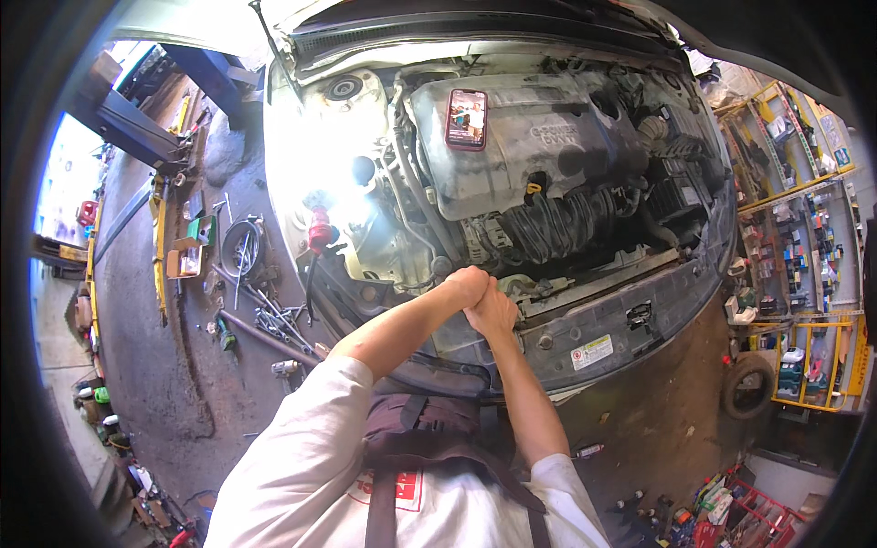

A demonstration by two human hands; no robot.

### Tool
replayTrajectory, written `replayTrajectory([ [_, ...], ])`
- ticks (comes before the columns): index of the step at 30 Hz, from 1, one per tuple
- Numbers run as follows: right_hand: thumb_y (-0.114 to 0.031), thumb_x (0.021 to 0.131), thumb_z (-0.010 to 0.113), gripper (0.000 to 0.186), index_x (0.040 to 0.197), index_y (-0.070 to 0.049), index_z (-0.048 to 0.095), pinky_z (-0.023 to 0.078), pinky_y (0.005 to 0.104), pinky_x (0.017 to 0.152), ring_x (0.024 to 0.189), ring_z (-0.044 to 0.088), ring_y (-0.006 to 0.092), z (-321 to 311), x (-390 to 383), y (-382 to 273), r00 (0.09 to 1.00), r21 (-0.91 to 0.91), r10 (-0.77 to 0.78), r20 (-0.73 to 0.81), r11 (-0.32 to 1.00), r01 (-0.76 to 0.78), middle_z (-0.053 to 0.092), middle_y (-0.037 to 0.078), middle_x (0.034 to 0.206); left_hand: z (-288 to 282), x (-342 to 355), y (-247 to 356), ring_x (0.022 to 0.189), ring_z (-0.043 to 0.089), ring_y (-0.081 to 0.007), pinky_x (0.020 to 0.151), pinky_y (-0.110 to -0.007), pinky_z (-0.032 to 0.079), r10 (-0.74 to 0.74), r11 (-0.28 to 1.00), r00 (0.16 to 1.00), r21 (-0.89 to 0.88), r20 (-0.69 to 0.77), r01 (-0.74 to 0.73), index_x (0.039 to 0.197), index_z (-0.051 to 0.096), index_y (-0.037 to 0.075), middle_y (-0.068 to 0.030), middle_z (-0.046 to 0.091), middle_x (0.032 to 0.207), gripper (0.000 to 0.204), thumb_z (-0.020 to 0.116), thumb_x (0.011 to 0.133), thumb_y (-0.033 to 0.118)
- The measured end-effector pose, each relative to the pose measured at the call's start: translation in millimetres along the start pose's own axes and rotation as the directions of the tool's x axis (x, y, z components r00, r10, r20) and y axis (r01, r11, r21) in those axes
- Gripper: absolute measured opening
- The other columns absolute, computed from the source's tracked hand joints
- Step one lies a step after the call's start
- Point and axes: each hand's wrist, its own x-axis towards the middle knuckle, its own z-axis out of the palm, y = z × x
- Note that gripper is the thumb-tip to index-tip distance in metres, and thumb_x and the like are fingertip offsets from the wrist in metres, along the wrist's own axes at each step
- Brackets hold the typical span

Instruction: The person works on a car engine with the hood open, using a wrench to tighten bolts and a pneumatic impact wrench to secure components. They also retrieve a tool from a nearby workbench and return to the engine bay to continue the repair.

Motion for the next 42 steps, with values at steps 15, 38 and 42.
replayTrajectory([
  [15, -0.049, 0.076, 0.079, 0.059, 0.098, 0.001, 0.056, 0.057, 0.0476, 0.072, 0.085, 0.072, 0.0375, -5, -19, -2, 0.99, -0.05, 0.112, -0.087, 0.992, -0.117, 0.073, 0.021, 0.087, 6, 1, -7, 0.097, 0.071, -0.0364, 0.08, -0.043, 0.058, 0.009, 0.999, 1.0, 0.053, -0.023, -0.008, 0.094, 0.073, 0.001, -0.021, 0.073, 0.097, 0.029, 0.081, 0.07, 0.013],
  [38, -0.043, 0.075, 0.078, 0.047, 0.092, 0.0, 0.068, 0.057, 0.0482, 0.076, 0.088, 0.071, 0.0396, -20, 14, 14, 0.962, -0.089, -0.24, 0.133, 0.963, 0.253, 0.072, 0.023, 0.089, -4, -8, 1, 0.103, 0.07, -0.035, 0.084, -0.041, 0.058, -0.027, 0.999, 0.998, 0.029, 0.055, 0.026, 0.104, 0.074, 0.003, -0.0196, 0.072, 0.105, 0.031, 0.076, 0.073, 0.01],
  [42, -0.046, 0.077, 0.077, 0.052, 0.101, -0.001, 0.067, 0.056, 0.048, 0.078, 0.091, 0.07, 0.0394, -29, 18, 16, 0.929, -0.116, -0.295, 0.224, 0.938, 0.326, 0.072, 0.022, 0.094, 3, -8, -1, 0.102, 0.07, -0.0357, 0.083, -0.042, 0.057, -0.008, 1.0, 1.0, 0.03, -0.005, 0.008, 0.101, 0.074, 0.003, -0.0199, 0.073, 0.103, 0.028, 0.075, 0.075, 0.012],
])
